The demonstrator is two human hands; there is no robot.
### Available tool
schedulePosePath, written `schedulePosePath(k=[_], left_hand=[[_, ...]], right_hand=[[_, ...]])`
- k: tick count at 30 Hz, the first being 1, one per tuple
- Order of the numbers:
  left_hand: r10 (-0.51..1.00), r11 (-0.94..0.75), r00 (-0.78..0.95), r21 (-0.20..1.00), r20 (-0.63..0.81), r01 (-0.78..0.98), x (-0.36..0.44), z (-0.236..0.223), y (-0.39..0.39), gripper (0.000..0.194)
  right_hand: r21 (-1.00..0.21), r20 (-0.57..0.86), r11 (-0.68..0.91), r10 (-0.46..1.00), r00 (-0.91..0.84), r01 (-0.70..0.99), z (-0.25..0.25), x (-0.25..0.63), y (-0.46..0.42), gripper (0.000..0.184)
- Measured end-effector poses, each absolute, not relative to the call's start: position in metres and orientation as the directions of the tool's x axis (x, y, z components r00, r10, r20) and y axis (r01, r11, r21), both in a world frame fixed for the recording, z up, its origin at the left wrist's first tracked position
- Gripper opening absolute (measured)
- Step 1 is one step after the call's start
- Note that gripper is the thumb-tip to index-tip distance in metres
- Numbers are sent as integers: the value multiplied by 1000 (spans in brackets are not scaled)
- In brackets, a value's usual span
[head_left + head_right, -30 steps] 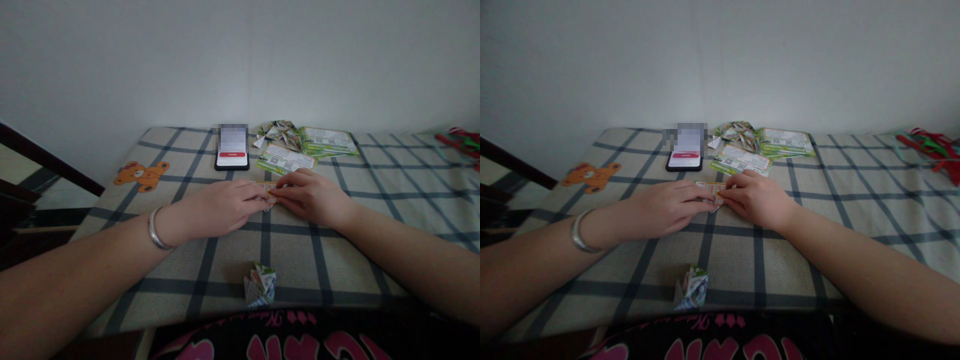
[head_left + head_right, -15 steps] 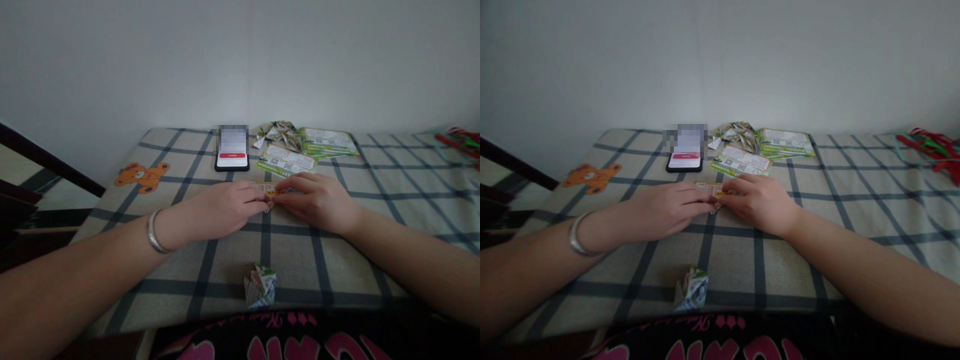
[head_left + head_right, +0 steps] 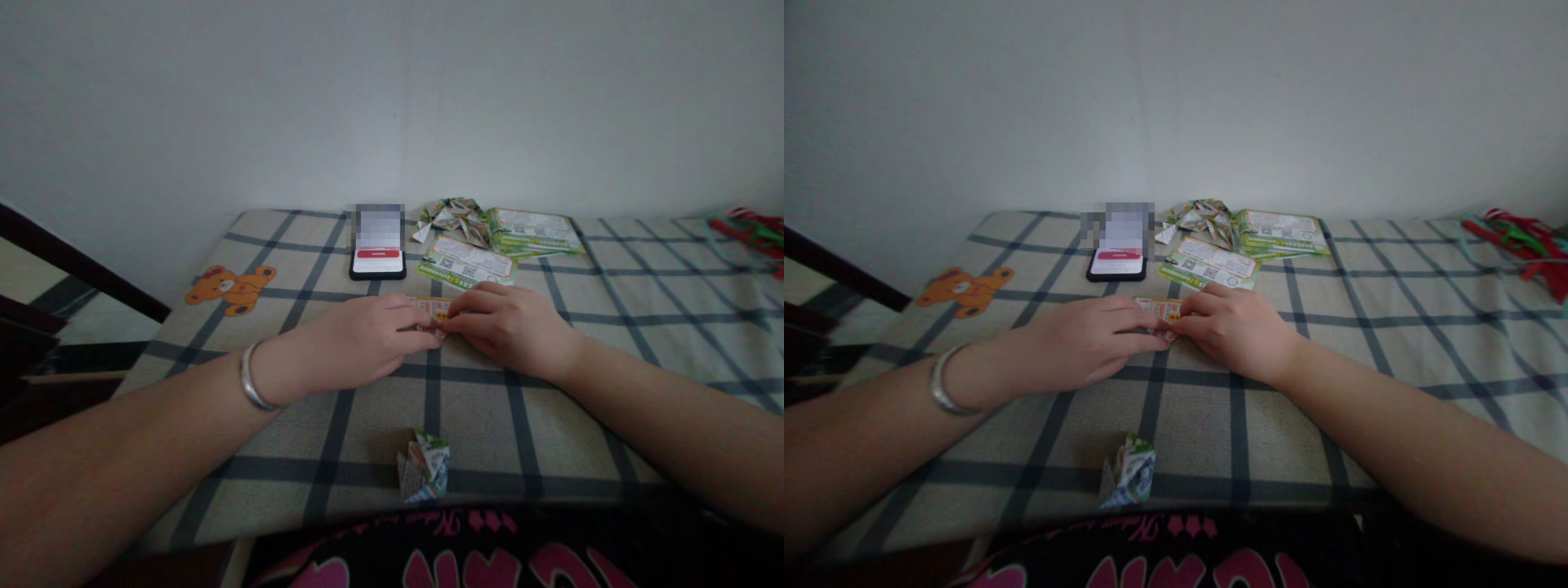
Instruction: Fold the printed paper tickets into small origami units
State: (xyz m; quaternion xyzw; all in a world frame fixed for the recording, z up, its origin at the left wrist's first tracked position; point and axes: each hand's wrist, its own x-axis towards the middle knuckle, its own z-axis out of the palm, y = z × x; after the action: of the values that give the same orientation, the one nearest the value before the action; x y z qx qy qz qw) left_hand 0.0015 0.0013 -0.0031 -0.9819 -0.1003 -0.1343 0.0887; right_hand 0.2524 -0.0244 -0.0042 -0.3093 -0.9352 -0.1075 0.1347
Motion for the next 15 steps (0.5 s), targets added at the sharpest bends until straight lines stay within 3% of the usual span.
schedulePosePath(k=[15], left_hand=[[205,-957,938,-145,280,252,1,-8,1,36]], right_hand=[[70,365,803,531,-764,592,-5,255,-22,24]])
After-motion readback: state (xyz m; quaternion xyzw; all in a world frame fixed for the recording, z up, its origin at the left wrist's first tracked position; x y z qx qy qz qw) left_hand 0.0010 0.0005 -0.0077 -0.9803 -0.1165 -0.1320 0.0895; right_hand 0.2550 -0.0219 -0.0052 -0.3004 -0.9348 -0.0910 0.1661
